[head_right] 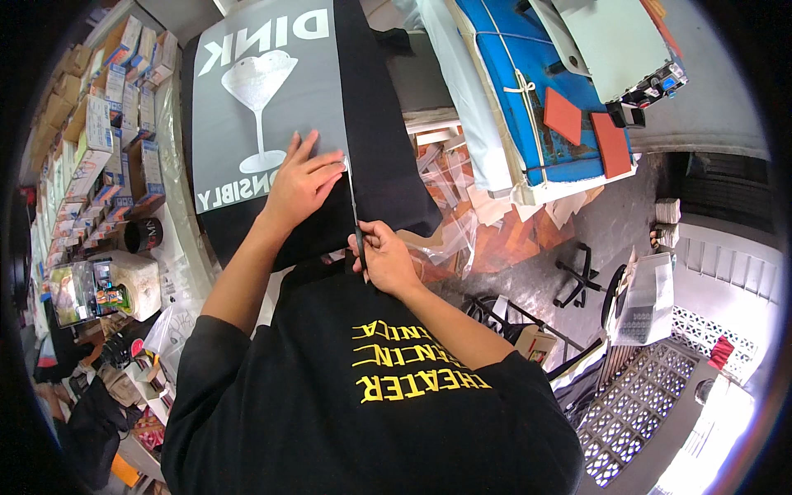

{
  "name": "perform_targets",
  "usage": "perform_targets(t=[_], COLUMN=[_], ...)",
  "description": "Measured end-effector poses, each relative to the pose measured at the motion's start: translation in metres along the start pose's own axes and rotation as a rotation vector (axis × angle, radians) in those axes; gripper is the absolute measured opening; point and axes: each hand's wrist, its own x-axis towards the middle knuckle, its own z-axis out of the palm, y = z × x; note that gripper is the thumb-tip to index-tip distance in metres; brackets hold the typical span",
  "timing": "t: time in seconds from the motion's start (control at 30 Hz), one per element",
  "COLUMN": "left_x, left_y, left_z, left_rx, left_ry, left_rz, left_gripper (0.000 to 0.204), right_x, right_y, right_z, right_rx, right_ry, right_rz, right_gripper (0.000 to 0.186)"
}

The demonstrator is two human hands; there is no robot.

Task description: The person positions a black t-shirt on a printing board and uses shears to trim a white graphic transfer. They align the graphic on the shirt, place it under a heat press, and repeat the process with a second graphic transfer and another garment.

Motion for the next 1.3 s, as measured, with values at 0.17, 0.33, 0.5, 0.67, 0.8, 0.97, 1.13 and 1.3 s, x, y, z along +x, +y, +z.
perform_targets(t=[0.17,0.33,0.5,0.67,0.8,0.97,1.13,1.3], left_x=[0.003,0.005,0.004,0.004,0.000,-0.003,-0.004,-0.010], left_y=[0.011,0.021,0.033,0.051,0.060,0.072,0.084,0.090], left_z=[-0.006,-0.016,-0.027,-0.044,-0.050,-0.064,-0.078,-0.086], left_rx=[-0.051,-0.077,-0.101,-0.127,-0.121,-0.134,-0.141,-0.159], left_ry=[0.065,0.098,0.109,0.140,0.171,0.182,0.185,0.179], left_rz=[0.029,0.048,0.043,0.028,0.041,0.041,0.050,0.043], left_gripper=[0.015,0.016,0.016,0.017,0.014,0.014,0.016,0.018], right_x=[0.022,0.036,0.047,0.071,0.083,0.104,0.118,0.126], right_y=[-0.023,-0.041,-0.048,-0.066,-0.076,-0.091,-0.103,-0.113], right_z=[0.010,0.010,0.011,0.010,0.013,0.013,0.012,0.012], right_rx=[0.047,0.023,0.017,-0.095,-0.101,-0.036,0.019,0.017], right_ry=[0.053,0.087,0.097,0.132,0.174,0.200,0.176,0.167], right_rz=[-0.055,-0.054,-0.084,-0.169,-0.208,-0.207,-0.219,-0.224], right_gripper=[0.026,0.021,0.017,0.027,0.026,0.019,0.019,0.016])
